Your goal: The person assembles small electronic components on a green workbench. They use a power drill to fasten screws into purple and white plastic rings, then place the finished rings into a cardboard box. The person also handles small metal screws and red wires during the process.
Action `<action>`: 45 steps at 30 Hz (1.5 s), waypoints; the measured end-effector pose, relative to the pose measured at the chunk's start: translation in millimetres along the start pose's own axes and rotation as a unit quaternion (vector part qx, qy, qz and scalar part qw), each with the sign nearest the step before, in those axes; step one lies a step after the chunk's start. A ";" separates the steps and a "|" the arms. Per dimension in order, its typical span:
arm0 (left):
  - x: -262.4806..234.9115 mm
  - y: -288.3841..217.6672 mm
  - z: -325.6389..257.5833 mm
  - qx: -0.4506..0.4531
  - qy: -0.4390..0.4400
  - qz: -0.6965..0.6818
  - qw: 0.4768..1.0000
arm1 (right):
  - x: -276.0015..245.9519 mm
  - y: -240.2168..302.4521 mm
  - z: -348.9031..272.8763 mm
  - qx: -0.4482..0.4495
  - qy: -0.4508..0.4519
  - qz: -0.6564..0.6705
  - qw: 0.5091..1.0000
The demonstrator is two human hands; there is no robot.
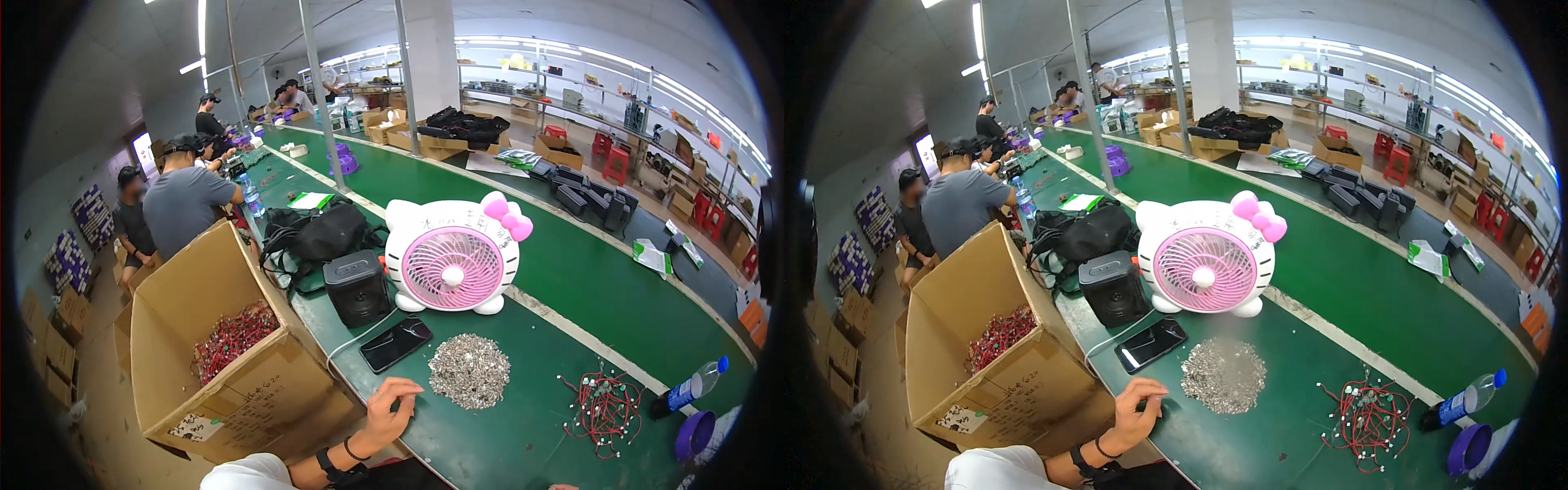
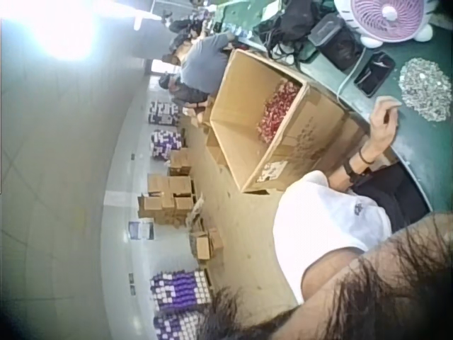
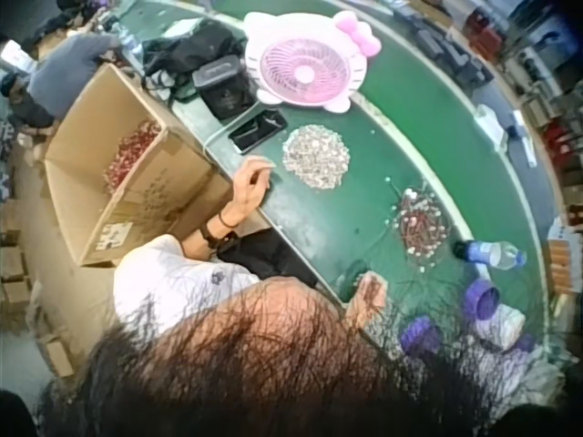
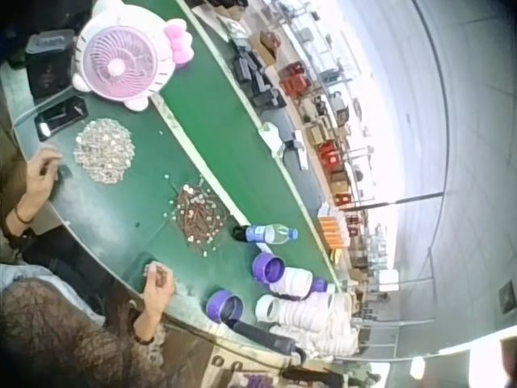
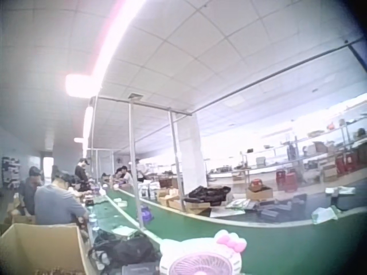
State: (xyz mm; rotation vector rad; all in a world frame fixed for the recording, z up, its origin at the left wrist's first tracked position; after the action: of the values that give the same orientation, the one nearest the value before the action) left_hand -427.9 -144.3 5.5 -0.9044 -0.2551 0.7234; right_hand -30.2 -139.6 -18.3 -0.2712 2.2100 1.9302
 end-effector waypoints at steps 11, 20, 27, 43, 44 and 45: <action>16.4 -7.6 13.2 -0.110 0.192 -0.011 0.975 | 3.9 23.7 -6.0 -0.037 -0.079 0.034 0.996; 180.1 -88.9 126.9 0.209 0.428 0.068 0.876 | -25.8 -53.9 -35.3 -0.155 -0.497 0.081 0.850; 325.1 82.2 228.5 0.050 0.370 0.311 0.874 | -57.3 1.5 -38.6 -0.275 -0.425 -0.034 0.862; 298.5 166.7 256.3 -0.083 0.168 0.301 0.935 | -124.1 131.0 -21.2 -0.292 -0.362 -0.248 0.850; 299.8 146.5 254.5 -0.053 0.180 0.267 0.945 | -126.2 130.4 -25.8 -0.260 -0.367 -0.167 0.877; 304.6 120.4 251.9 -0.021 0.193 0.229 0.954 | -130.1 125.3 -30.0 -0.225 -0.374 -0.085 0.896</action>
State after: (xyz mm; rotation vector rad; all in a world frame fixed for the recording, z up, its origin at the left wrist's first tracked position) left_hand -382.0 265.2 35.9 -1.1402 0.3009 0.9487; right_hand 61.5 -151.4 139.7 0.1931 1.2071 1.9669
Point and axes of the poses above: each hand's wrist, its own z-axis towards the middle knuckle, its own x-axis out of the palm, y = z × x, the point moved 5 cm from there along z, towards the middle knuckle, and after that the axes turned 6 degrees about -z, right-handed, at the moved point
